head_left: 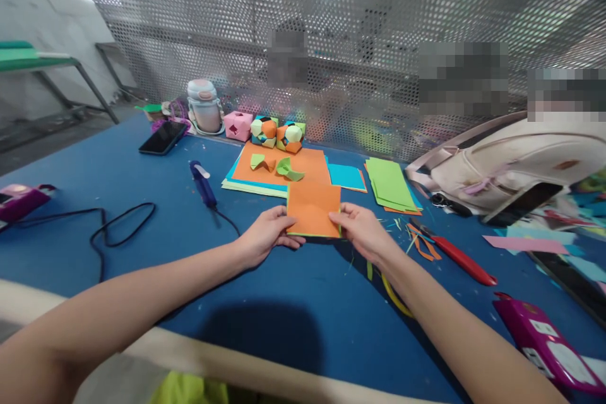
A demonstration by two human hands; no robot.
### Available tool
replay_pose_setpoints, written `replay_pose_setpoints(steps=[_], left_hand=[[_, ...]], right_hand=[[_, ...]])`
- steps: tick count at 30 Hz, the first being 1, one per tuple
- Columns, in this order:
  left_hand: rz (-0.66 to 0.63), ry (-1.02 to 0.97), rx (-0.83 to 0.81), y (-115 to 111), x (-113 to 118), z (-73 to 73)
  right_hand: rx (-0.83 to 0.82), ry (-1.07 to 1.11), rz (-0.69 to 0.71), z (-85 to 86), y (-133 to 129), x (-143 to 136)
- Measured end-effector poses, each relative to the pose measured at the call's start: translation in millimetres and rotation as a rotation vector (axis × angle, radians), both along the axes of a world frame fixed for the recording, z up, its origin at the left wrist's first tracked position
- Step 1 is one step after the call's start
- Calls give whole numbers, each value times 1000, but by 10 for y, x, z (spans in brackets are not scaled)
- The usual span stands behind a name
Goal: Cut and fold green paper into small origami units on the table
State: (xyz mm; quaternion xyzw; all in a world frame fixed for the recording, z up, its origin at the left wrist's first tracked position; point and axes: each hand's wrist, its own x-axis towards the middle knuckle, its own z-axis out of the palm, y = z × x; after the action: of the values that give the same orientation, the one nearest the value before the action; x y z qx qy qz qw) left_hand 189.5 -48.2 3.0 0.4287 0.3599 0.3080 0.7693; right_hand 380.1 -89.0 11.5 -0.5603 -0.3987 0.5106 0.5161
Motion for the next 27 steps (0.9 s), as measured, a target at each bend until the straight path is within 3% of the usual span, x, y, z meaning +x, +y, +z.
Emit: replay_pose_setpoints(steps=[5, 7, 10, 18, 23, 27], left_hand=[[-131, 184, 305, -111, 31, -120], [-174, 226, 400, -129, 42, -169], [-192, 246, 431, -128, 44, -201], [-225, 277, 441, -122, 18, -162], [-229, 285, 446, -120, 31, -167], [-228, 287, 459, -117, 36, -188]], right_hand=[[135, -206, -267, 196, 391, 658], [113, -309, -345, 214, 604, 906], [14, -444, -349, 138, 886, 1135], [-140, -871, -305, -116, 1253, 1255], [-189, -1137, -278, -104, 1307, 1271], [-118, -1304, -272, -17, 1268, 1194]])
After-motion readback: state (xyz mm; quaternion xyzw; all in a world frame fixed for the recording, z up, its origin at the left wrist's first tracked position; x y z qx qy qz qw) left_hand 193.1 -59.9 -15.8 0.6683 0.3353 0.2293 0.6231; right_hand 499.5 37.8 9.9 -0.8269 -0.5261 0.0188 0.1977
